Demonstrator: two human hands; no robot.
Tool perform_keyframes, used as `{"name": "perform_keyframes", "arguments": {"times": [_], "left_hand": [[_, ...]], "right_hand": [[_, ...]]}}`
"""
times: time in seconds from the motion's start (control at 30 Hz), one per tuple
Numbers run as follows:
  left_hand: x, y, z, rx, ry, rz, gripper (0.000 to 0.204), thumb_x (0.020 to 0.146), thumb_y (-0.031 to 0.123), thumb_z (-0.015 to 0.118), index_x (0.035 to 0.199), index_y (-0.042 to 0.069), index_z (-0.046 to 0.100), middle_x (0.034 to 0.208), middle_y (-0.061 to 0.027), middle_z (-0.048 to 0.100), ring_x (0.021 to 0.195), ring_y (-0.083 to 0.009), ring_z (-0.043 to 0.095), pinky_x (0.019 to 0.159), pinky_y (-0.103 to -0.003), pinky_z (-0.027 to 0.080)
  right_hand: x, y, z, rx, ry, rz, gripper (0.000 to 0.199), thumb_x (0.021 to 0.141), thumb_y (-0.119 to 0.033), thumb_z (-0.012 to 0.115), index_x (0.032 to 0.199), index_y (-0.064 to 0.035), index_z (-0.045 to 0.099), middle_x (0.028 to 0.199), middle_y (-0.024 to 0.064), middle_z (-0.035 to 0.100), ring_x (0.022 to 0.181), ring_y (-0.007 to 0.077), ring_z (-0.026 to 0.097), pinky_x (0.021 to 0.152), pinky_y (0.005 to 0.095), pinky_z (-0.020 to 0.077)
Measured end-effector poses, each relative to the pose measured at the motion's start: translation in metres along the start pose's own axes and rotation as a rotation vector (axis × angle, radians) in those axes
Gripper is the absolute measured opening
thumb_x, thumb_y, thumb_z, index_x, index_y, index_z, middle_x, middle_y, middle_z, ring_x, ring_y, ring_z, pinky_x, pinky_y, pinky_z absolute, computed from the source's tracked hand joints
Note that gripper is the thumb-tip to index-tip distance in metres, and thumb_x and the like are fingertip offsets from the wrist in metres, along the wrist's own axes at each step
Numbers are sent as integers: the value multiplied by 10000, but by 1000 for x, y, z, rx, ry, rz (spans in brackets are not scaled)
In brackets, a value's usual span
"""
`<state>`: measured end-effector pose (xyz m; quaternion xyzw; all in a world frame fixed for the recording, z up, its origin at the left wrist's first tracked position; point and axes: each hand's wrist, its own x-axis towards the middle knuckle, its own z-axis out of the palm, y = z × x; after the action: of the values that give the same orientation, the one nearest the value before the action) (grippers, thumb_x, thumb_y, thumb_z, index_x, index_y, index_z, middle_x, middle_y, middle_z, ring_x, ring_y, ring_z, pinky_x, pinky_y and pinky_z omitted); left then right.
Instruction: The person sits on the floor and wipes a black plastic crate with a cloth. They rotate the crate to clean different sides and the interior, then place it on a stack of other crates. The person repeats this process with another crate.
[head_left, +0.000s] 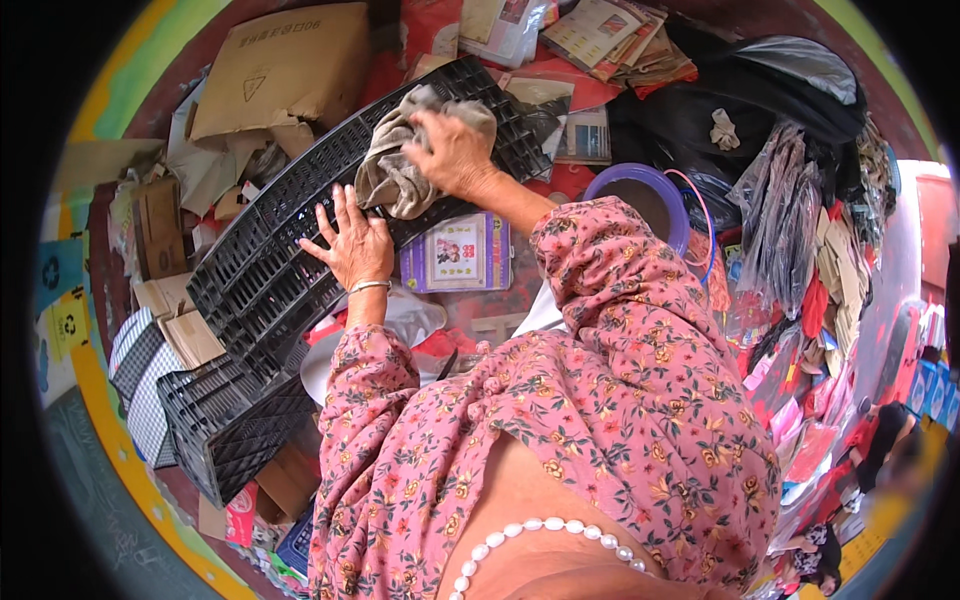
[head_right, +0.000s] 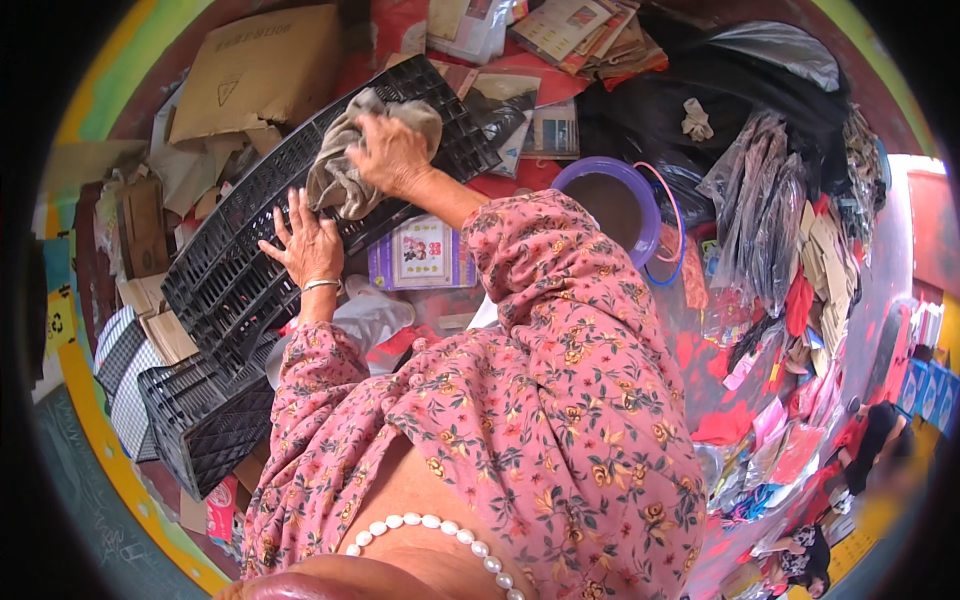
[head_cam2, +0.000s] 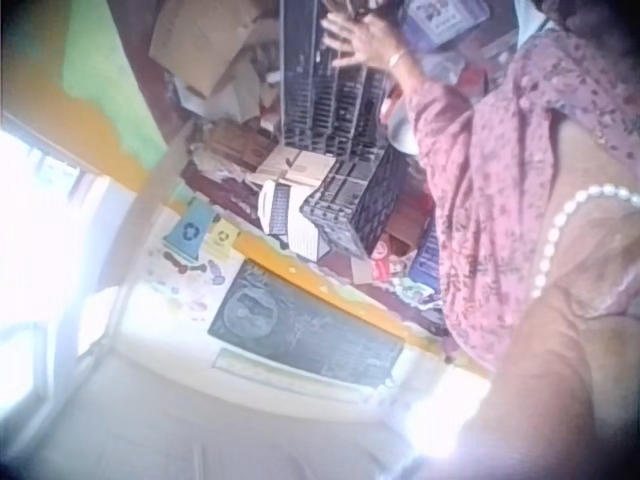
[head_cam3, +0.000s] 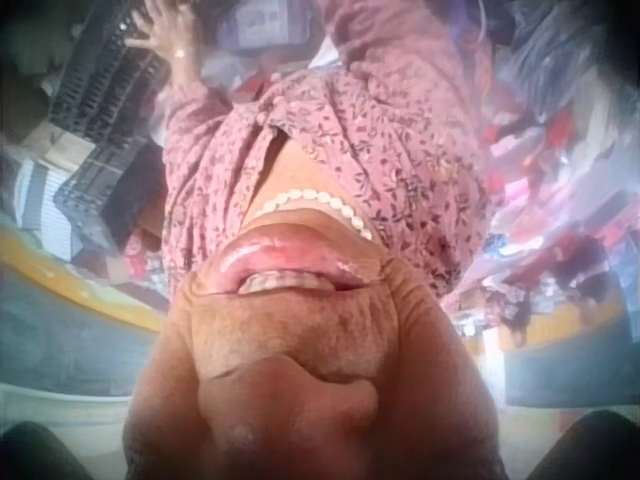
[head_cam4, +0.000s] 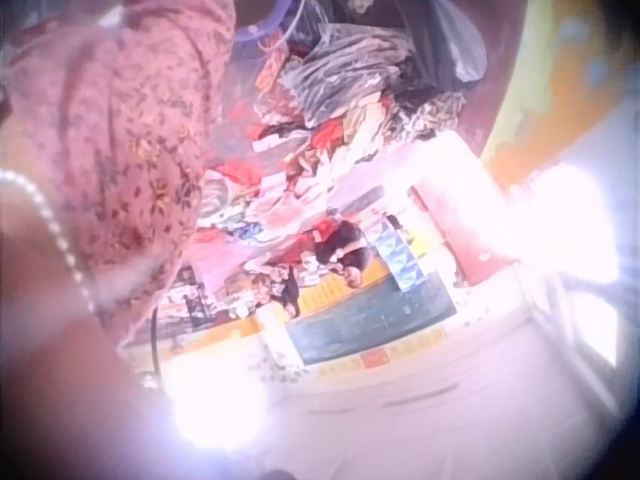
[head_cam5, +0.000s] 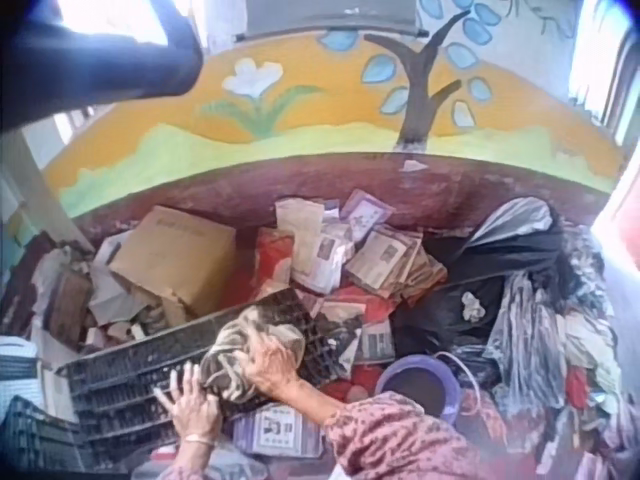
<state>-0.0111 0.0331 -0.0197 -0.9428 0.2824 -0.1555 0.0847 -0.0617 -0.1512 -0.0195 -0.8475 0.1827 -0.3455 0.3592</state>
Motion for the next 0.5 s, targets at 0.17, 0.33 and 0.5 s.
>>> {"name": "perform_keyframes", "arguments": {"times": [0.17,0.33,0.5], "left_hand": [[2,0,0,-1,14,9,529,821,289,418,1338,219,329,1430,83,241,1314,-231,225,983,-651,95],[-2,-1,0,3,37,18,533,819,293,419,1339,226,326,1426,66,259,1310,-231,236,981,-654,107],[2,1,2,-4,69,41,520,834,303,416,1338,215,320,1419,57,273,1300,-242,256,969,-665,118]], "right_hand": [[3,11,-5,-207,-125,169,546,694,-453,664,1055,-89,476,928,154,606,882,318,592,765,412,462],[30,59,-28,44,46,482,278,739,-317,628,901,-96,581,853,156,627,832,339,600,715,422,469],[-12,73,-28,-392,148,585,179,765,-196,567,871,-53,585,885,140,611,836,338,602,704,436,483]]}}
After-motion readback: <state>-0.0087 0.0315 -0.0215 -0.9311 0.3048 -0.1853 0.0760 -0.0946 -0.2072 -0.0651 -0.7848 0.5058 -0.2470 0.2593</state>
